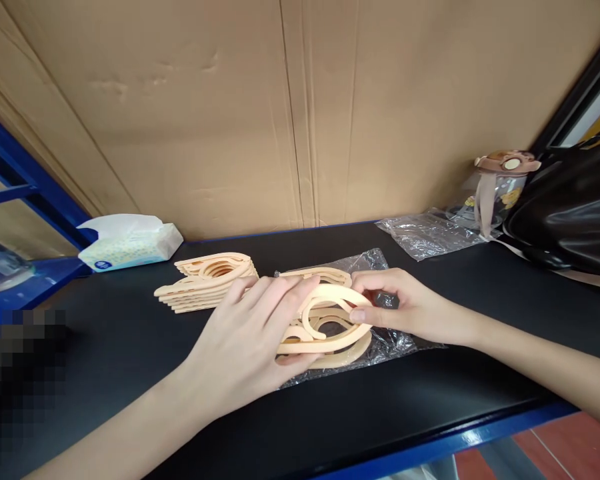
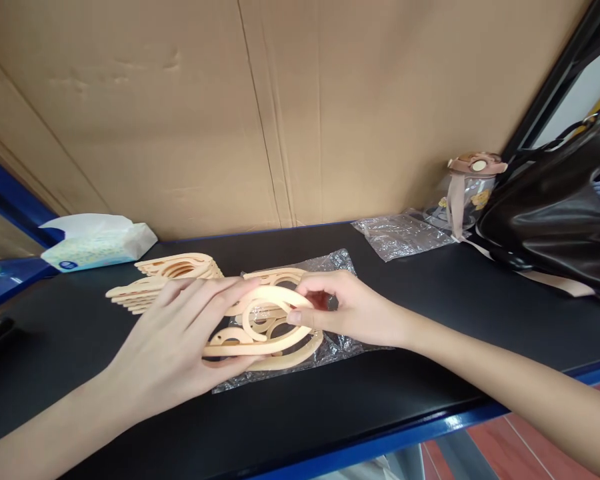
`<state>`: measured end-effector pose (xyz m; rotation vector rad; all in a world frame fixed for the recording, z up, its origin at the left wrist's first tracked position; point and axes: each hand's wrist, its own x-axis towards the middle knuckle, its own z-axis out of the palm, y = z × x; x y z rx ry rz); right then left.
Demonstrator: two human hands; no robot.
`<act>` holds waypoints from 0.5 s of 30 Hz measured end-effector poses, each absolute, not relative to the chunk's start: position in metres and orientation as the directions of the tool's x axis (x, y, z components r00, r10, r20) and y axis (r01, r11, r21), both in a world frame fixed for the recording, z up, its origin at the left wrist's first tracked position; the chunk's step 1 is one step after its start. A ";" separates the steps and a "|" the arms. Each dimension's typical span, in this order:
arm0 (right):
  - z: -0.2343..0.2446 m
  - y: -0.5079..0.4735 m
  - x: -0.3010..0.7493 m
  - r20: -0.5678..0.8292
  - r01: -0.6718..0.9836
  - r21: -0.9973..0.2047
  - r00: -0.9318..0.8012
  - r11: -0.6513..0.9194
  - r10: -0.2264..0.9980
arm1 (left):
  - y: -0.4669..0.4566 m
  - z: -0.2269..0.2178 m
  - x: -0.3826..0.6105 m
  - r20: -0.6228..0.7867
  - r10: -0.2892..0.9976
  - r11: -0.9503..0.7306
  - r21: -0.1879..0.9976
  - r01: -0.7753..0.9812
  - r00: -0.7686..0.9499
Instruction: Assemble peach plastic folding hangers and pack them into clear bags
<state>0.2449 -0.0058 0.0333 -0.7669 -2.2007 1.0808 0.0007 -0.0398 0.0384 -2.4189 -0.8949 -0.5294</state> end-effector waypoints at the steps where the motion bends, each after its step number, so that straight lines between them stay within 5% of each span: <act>1: 0.033 -0.005 0.245 0.202 0.244 -0.842 -0.685 0.481 0.700 | -0.040 0.037 0.001 0.516 0.480 -0.657 -0.324 0.680 0.709; 9: 0.032 0.003 0.248 0.090 0.176 -0.953 -0.616 0.248 0.782 | -0.031 0.041 -0.008 0.516 0.544 -0.641 -0.253 0.724 0.662; 15: 0.034 0.008 0.252 0.088 0.199 -0.949 -0.579 0.245 0.810 | -0.024 0.044 -0.014 0.512 0.567 -0.632 -0.232 0.740 0.645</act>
